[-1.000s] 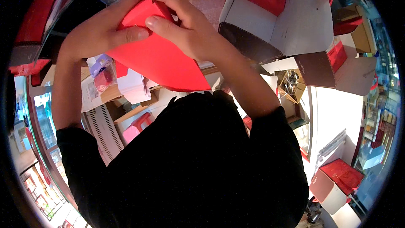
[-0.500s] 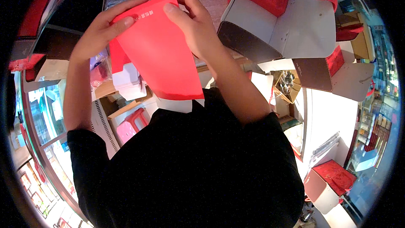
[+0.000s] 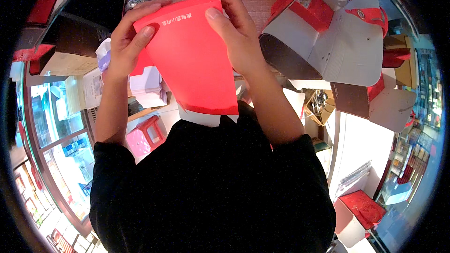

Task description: The person assembles red and white cardboard boxes by folding flaps and tucking tabs into slots. They handle multiple boxes, placing some into a larger red tote bag and arranging others on a glass table.

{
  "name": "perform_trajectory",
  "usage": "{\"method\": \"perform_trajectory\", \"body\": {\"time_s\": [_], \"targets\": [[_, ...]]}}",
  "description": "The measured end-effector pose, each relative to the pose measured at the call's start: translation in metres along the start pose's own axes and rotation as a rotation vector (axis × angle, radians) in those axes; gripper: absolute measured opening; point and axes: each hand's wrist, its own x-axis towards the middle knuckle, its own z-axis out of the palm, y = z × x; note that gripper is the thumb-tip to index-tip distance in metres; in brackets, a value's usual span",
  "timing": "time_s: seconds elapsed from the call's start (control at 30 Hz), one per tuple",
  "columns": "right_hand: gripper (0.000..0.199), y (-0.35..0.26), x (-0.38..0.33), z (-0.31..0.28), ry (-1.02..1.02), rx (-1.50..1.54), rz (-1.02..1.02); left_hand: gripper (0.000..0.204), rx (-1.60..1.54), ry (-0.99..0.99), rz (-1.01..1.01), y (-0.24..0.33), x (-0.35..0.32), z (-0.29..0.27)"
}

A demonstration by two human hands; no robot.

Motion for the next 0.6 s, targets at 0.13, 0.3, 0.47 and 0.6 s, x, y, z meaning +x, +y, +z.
{"method": "perform_trajectory", "body": {"time_s": [0.13,0.3,0.47,0.6], "targets": [[0.043,0.007,0.003,-0.003,-0.028,-0.073,-0.122,0.029,-0.001,0.009,0.003,0.001,0.001,-0.001],[0.048,0.003,0.002,-0.002,-0.147,-0.109,-0.112,0.029,-0.02,0.013,-0.023,-0.001,-0.001,-0.003],[0.048,0.01,0.008,-0.006,-0.11,-0.103,-0.149,0.027,0.06,0.012,-0.032,0.002,-0.001,0.001],[0.044,0.014,0.007,-0.002,-0.015,0.006,-0.18,0.026,0.177,-0.018,0.013,0.004,0.001,0.001]]}}
